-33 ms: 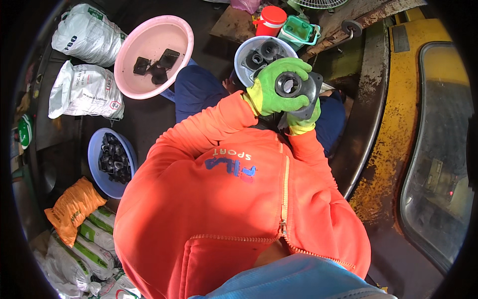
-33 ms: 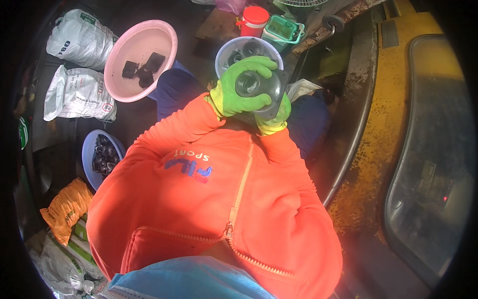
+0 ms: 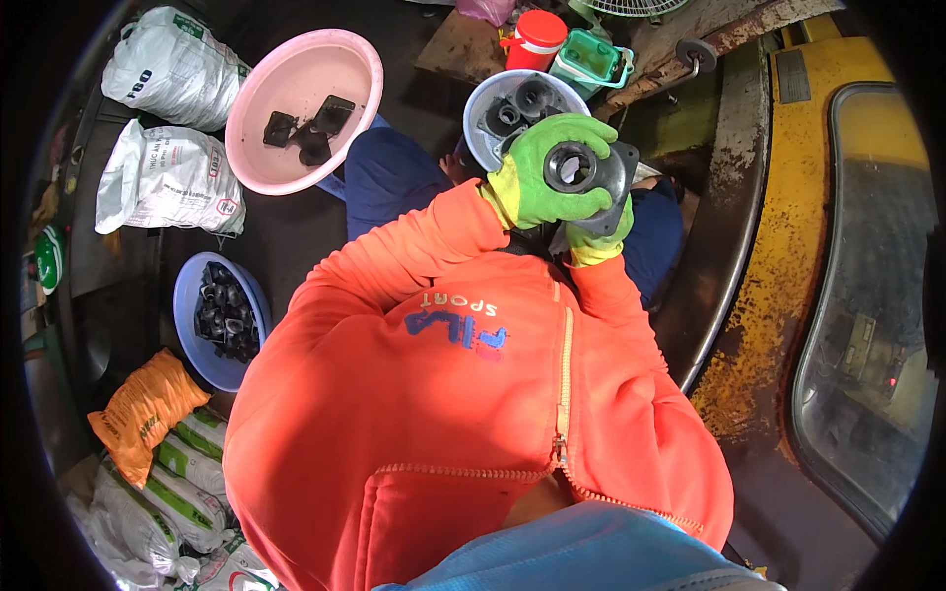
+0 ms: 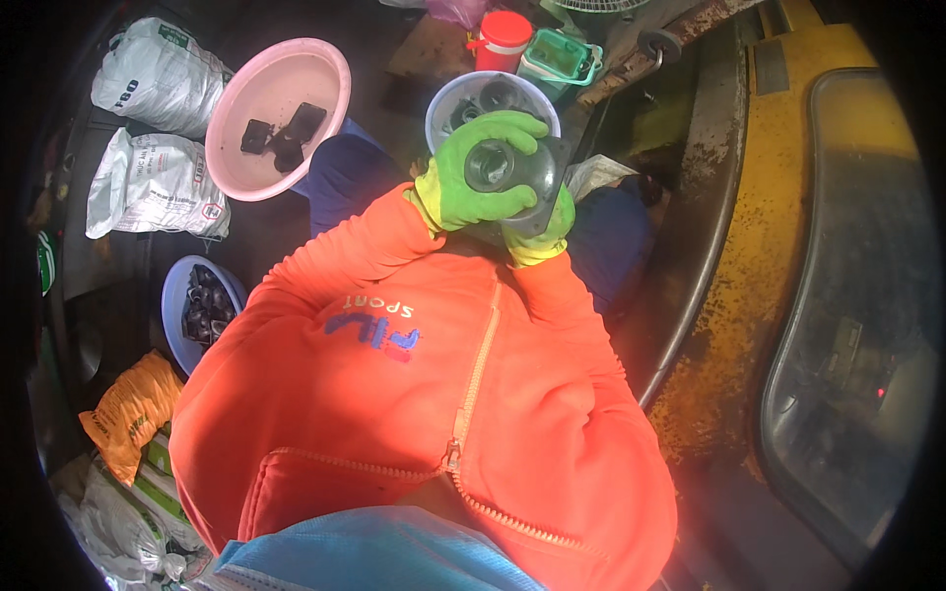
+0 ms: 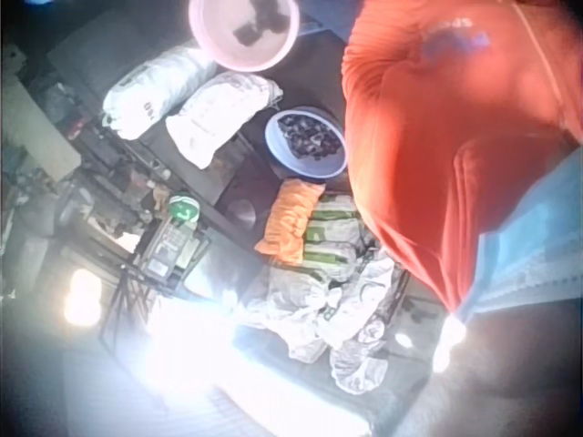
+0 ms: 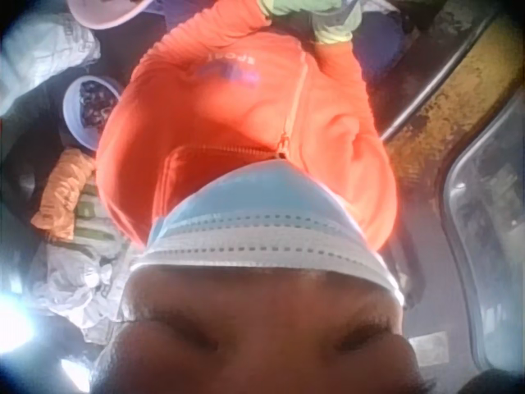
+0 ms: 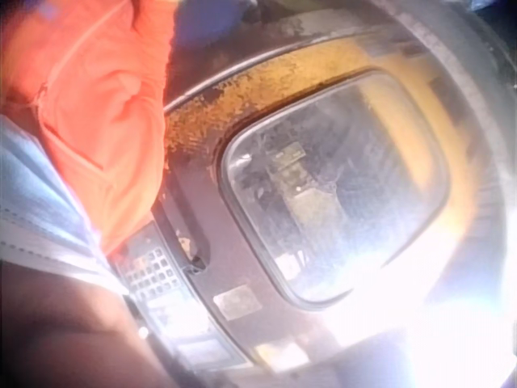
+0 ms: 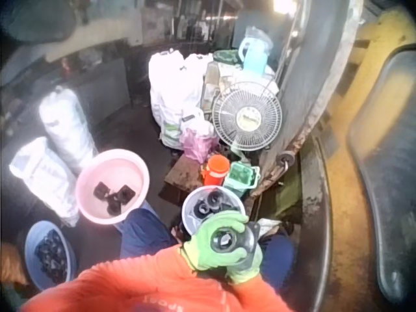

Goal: The person repeatedly picks up black molded parts from a white colander, wipes each with a small abrasive pad, and places them into a pink basin. The person handles the parts one at a time, turning them over to wipe different sides.

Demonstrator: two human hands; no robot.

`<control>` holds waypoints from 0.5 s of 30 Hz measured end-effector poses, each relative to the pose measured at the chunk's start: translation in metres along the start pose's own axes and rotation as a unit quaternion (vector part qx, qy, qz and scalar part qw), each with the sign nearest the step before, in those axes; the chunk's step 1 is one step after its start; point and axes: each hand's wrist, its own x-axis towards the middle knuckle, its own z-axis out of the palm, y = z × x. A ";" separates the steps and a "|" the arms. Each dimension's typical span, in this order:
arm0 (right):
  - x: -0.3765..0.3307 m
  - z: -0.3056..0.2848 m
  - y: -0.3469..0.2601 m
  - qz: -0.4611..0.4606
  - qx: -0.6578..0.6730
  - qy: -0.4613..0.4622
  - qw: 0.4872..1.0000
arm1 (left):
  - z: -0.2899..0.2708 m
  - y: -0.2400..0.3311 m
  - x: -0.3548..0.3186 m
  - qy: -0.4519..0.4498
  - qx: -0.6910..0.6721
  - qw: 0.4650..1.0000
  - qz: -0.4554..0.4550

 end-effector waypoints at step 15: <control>0.022 0.005 -0.048 0.070 0.022 -0.135 0.988 | 0.000 0.022 0.008 0.011 -0.089 0.995 -0.053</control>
